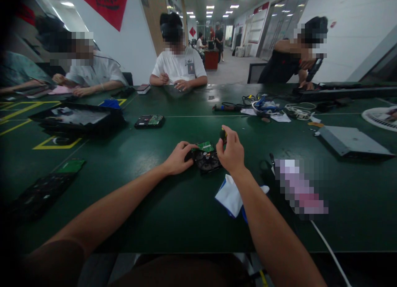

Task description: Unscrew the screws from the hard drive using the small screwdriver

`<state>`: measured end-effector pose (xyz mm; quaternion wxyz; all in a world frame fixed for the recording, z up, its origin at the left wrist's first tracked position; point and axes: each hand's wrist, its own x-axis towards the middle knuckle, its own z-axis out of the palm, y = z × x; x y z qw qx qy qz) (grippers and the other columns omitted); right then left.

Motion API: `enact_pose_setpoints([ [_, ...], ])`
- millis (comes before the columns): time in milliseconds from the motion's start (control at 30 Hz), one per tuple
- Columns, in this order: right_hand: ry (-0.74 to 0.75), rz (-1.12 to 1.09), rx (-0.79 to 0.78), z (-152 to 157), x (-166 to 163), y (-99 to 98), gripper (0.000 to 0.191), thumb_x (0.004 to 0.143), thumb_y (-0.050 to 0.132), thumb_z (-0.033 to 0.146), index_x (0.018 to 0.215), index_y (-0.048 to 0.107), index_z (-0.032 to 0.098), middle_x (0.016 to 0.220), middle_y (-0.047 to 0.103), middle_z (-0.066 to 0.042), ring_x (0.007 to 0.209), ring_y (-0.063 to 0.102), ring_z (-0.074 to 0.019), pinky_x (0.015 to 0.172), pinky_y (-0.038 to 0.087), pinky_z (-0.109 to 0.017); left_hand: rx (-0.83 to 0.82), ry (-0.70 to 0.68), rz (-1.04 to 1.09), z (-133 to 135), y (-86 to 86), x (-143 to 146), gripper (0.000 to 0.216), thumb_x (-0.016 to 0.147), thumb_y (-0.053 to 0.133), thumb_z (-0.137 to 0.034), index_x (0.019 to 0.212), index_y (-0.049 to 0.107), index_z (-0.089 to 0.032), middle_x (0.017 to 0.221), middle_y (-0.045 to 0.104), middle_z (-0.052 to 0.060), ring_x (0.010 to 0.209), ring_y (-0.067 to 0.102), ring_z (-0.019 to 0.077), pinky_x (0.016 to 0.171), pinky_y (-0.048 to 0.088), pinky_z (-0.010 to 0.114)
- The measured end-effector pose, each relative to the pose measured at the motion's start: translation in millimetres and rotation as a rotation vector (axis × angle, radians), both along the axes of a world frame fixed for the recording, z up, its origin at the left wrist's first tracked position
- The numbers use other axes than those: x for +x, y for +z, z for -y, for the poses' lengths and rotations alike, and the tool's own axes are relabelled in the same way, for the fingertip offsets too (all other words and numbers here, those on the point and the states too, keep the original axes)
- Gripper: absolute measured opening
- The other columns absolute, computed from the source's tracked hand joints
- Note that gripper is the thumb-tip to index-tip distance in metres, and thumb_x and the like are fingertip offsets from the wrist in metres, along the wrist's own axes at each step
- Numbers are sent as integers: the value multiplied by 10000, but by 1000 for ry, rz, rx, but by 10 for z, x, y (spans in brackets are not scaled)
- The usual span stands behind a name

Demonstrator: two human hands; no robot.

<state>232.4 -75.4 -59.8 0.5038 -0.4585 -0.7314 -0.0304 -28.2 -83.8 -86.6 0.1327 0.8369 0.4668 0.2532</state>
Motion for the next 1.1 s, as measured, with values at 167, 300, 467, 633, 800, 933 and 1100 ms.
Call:
enact_pose_setpoints([
  [167,-38,-16,-42,29,-9,35,638,944,575,262,1559,401,255,1309,576,-150,985,656,-270,895,602,-500,-15,12,7,16,4,-3,492,861,649,-275,1350,607,-240,1254,522,117,1208,526,302,1067,498,504],
  [300,-14,-5,-83,33,-4,45,606,961,568,287,1549,420,268,1318,583,-149,985,663,-273,912,606,-524,21,9,-5,25,-8,0,477,839,647,-238,1311,592,-203,1234,549,124,1215,526,306,1077,497,509],
  [467,35,3,-143,16,8,20,642,986,526,296,1599,339,265,1372,613,-162,1077,689,-310,907,628,-530,49,-66,-5,54,-6,12,675,842,645,-214,1498,487,-233,1413,484,151,1325,504,322,1139,472,527],
  [633,15,-112,-85,63,-57,43,703,1021,513,363,1644,194,291,1496,515,-177,1094,703,-302,845,660,-495,85,-161,-12,63,-16,23,734,849,601,-154,1562,461,-256,1582,394,146,1447,449,328,1200,432,529],
  [800,141,-150,-92,87,-153,-1,663,1039,512,395,1620,213,284,1521,490,-181,1159,693,-310,865,667,-497,84,-170,-30,37,-34,31,664,847,598,-160,1504,535,-236,1562,443,147,1437,478,327,1187,450,529],
  [933,160,-132,-111,59,-155,-45,648,1035,525,381,1613,249,283,1525,490,-181,1155,690,-303,879,666,-502,92,-168,-35,36,-30,28,659,849,601,-166,1502,538,-226,1557,450,152,1434,484,327,1185,455,519],
  [1100,142,-144,-105,55,-132,-39,663,1029,529,356,1622,238,300,1527,483,-175,1152,686,-300,890,661,-506,88,-169,-43,47,-9,24,659,851,605,-170,1504,537,-227,1563,445,159,1432,487,336,1178,460,533],
])
